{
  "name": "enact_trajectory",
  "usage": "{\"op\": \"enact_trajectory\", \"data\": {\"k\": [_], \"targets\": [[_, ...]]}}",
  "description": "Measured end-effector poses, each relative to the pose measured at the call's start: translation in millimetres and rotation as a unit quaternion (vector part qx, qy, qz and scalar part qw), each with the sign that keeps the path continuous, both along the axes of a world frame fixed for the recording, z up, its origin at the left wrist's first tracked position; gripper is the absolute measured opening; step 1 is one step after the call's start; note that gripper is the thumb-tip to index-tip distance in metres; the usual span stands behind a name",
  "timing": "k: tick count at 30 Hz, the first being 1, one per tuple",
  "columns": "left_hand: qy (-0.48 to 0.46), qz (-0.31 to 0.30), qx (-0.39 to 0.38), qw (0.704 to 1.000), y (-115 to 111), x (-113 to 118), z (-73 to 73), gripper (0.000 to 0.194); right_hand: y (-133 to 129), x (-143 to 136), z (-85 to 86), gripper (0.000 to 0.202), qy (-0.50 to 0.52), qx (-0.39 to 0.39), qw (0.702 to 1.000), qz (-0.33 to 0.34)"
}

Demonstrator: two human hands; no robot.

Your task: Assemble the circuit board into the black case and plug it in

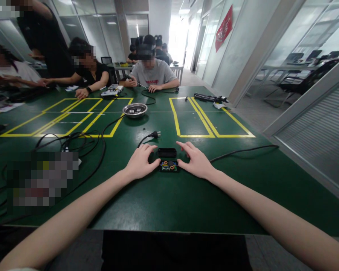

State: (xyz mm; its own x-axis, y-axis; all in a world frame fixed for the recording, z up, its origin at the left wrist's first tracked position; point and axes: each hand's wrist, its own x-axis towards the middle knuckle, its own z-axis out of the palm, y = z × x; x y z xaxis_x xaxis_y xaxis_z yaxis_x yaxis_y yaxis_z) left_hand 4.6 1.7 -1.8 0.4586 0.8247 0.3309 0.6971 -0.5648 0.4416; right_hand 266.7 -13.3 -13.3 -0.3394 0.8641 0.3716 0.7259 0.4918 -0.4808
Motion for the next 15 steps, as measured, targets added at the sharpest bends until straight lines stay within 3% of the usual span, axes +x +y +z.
{"op": "enact_trajectory", "data": {"k": [7, 15], "targets": [[-0.068, -0.021, -0.062, 0.996, -4.9, 5.8, -1.0, 0.025, 5.5, 3.6, -2.6, 0.054, 0.05, -0.07, 0.995, 0.057], [-0.139, -0.027, -0.128, 0.982, -1.5, 3.4, -4.5, 0.043, 5.8, 5.5, -1.5, 0.037, 0.118, -0.108, 0.984, 0.076]]}}
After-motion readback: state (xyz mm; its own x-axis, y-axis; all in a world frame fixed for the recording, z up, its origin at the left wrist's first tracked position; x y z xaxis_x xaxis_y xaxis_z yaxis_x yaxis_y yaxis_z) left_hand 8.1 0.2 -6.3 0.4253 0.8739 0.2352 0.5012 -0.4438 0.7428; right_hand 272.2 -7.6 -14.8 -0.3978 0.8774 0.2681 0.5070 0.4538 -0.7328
